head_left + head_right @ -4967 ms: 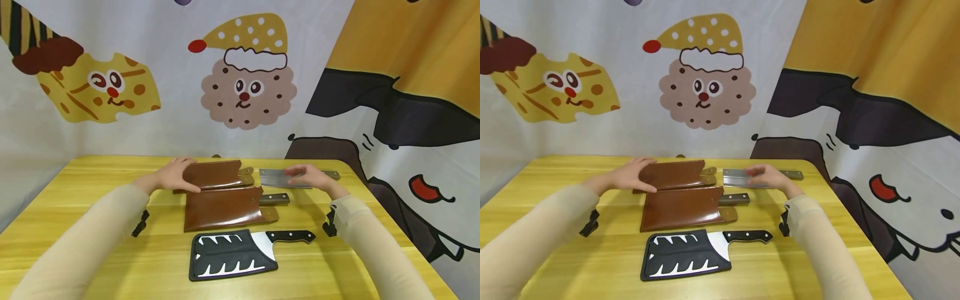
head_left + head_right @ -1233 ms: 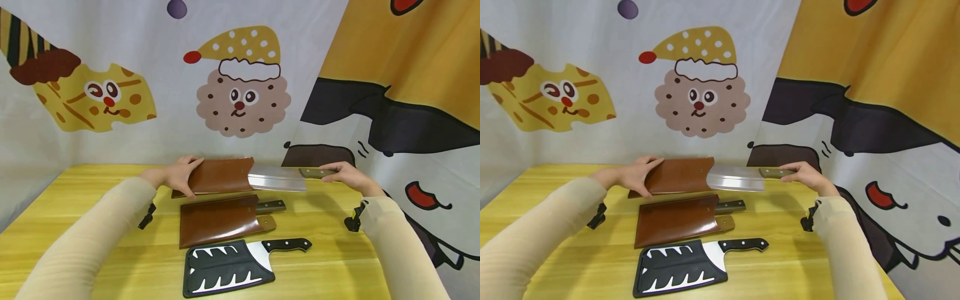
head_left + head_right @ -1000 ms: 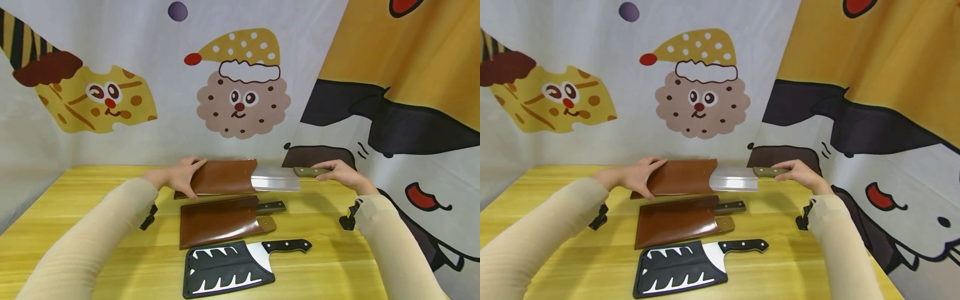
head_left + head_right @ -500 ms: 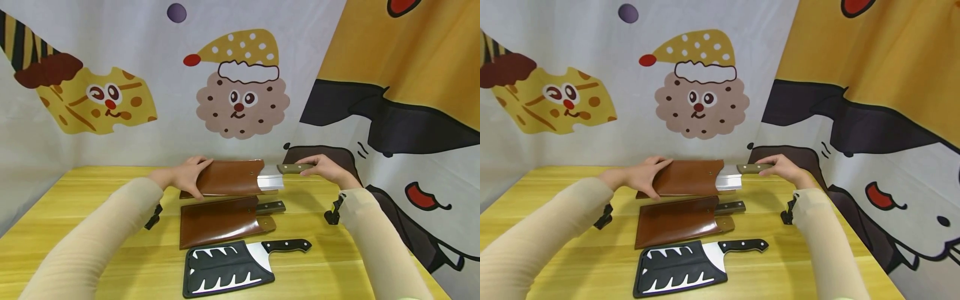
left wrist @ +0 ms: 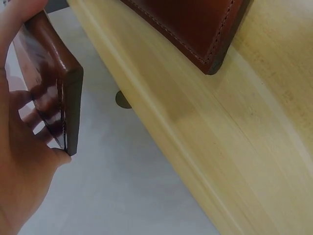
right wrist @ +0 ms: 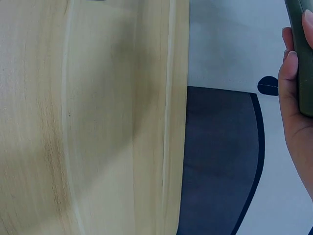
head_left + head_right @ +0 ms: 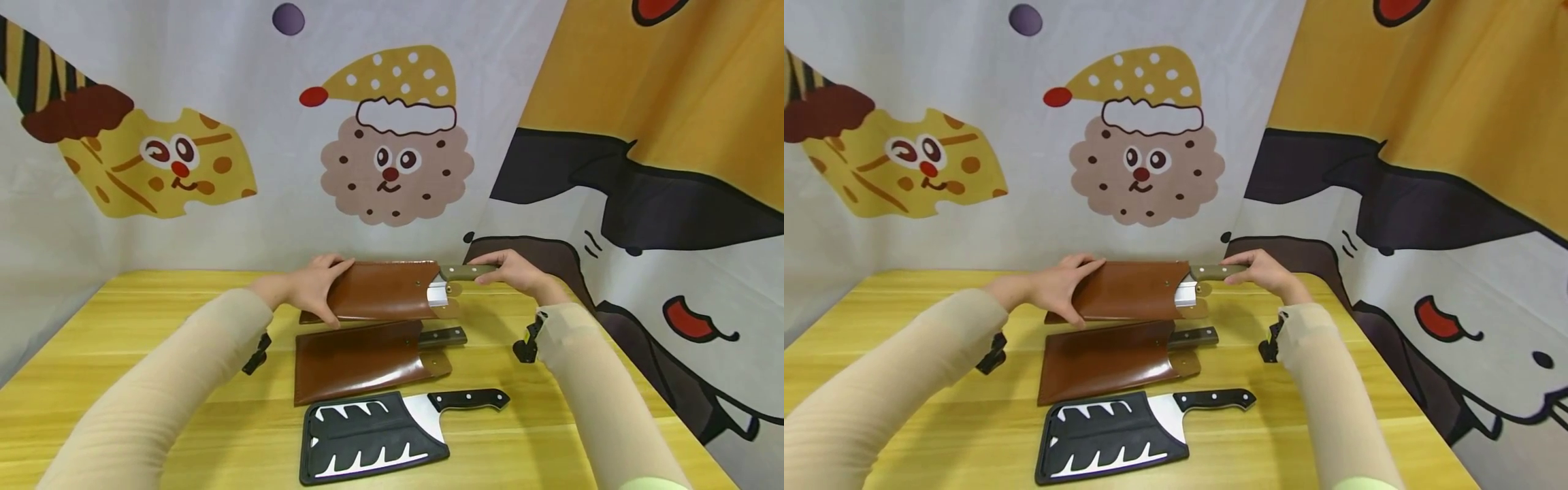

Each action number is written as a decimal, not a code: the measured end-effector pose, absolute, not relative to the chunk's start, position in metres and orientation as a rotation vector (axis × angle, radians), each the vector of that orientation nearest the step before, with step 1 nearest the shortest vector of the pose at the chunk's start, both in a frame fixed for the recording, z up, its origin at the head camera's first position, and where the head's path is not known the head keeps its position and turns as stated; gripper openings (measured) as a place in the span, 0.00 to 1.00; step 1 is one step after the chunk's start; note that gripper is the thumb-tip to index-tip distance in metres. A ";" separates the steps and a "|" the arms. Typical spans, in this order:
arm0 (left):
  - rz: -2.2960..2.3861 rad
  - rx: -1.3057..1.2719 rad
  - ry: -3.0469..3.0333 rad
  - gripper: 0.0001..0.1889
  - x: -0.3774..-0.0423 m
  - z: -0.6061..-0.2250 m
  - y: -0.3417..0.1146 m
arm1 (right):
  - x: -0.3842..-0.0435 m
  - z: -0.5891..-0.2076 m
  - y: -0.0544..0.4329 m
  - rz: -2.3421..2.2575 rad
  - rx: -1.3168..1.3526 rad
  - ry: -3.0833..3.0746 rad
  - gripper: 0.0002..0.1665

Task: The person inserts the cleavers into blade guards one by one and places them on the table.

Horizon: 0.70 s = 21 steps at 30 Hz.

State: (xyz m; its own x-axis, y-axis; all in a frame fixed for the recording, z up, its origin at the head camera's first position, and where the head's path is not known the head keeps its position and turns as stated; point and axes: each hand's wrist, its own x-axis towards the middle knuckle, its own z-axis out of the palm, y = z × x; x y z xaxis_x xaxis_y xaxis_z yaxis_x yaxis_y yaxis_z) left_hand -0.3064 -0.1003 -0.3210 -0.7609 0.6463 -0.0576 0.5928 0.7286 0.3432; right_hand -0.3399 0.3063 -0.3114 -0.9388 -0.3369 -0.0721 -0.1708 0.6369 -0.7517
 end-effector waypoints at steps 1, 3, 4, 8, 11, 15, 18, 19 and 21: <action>0.458 0.999 2.759 0.62 -0.307 -0.321 -0.100 | -0.340 -0.312 0.306 -1.190 -0.417 2.647 0.28; 0.451 1.009 2.766 0.61 -0.307 -0.322 -0.101 | -0.339 -0.312 0.306 -1.187 -0.421 2.643 0.29; 0.447 1.013 2.770 0.61 -0.308 -0.323 -0.101 | -0.339 -0.313 0.305 -1.187 -0.424 2.641 0.29; 0.418 1.020 2.788 0.62 -0.308 -0.326 -0.102 | -0.339 -0.314 0.302 -1.169 -0.432 2.648 0.29; 0.393 1.000 2.791 0.62 -0.306 -0.328 -0.105 | -0.339 -0.313 0.298 -1.163 -0.437 2.641 0.28; 0.386 0.960 2.783 0.63 -0.305 -0.330 -0.108 | -0.336 -0.303 0.291 -1.119 -0.462 2.642 0.28; 0.403 0.958 2.777 0.63 -0.306 -0.331 -0.108 | -0.333 -0.291 0.287 -1.072 -0.473 2.666 0.27; 0.407 0.965 2.777 0.63 -0.306 -0.331 -0.108 | -0.332 -0.287 0.287 -1.060 -0.474 2.672 0.27; 0.419 0.968 2.781 0.63 -0.306 -0.331 -0.108 | -0.332 -0.280 0.286 -1.040 -0.466 2.684 0.26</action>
